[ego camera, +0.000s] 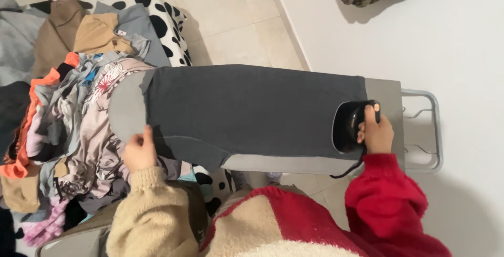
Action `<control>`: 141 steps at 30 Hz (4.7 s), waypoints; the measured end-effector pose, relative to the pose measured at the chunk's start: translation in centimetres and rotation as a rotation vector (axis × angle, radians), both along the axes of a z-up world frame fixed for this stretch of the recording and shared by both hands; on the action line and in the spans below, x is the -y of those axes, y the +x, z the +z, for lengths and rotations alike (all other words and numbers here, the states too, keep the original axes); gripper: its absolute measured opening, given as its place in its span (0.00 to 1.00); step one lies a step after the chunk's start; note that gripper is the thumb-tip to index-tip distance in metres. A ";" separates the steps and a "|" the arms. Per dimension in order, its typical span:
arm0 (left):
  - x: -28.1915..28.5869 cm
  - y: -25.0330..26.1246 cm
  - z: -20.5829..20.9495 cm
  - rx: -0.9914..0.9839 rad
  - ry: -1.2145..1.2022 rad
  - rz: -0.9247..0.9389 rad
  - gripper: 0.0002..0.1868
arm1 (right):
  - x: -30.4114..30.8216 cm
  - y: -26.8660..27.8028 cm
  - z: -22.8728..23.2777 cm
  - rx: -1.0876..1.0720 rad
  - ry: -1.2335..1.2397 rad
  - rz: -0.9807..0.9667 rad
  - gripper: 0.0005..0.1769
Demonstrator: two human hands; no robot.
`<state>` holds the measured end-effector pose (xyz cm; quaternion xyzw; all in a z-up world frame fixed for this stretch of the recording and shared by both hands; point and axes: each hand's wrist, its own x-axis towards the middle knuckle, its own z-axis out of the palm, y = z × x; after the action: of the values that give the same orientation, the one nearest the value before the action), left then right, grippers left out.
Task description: Ironing and folding a black shirt and a white shirt on an ironing board.
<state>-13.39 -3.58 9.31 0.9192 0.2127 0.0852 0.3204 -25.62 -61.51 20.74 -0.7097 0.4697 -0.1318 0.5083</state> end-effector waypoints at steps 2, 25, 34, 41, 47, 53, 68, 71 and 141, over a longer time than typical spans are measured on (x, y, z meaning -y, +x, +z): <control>0.1 -0.5 0.4 -0.066 -0.057 0.014 0.23 | -2.0 0.0 0.8 -0.007 0.030 0.072 0.23; -1.2 -3.2 -2.7 -0.066 -0.565 -0.011 0.29 | -38.0 20.7 3.1 0.161 -0.326 1.524 0.28; -3.1 3.9 1.8 -0.004 -0.212 -0.160 0.18 | -36.5 18.5 2.1 0.077 -0.356 1.420 0.30; 0.8 13.6 0.4 0.128 -0.115 -0.200 0.24 | -25.0 15.3 2.9 -0.016 -0.371 0.823 0.27; 3.1 16.5 0.2 -0.101 0.101 -0.113 0.29 | -9.8 15.1 0.7 -0.095 -0.144 0.347 0.27; 0.7 18.0 -3.1 -0.029 -0.048 -0.084 0.26 | 1.7 11.0 -0.7 -0.061 -0.116 0.099 0.28; -2.2 17.8 -6.4 0.079 0.037 -0.085 0.24 | -9.0 2.5 0.8 -0.087 -0.136 0.379 0.19; -2.6 17.4 -6.4 0.151 0.081 -0.116 0.24 | -10.5 1.4 2.1 -0.100 -0.400 0.484 0.20; -2.1 2.0 -4.9 -0.020 -0.140 -0.107 0.13 | -2.5 15.8 -1.9 -0.017 -0.138 0.169 0.27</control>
<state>-11.40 -1.50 4.42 0.9055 0.1718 0.0436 0.3857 -9.78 -59.02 18.84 -0.7811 0.4024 -0.1146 0.4635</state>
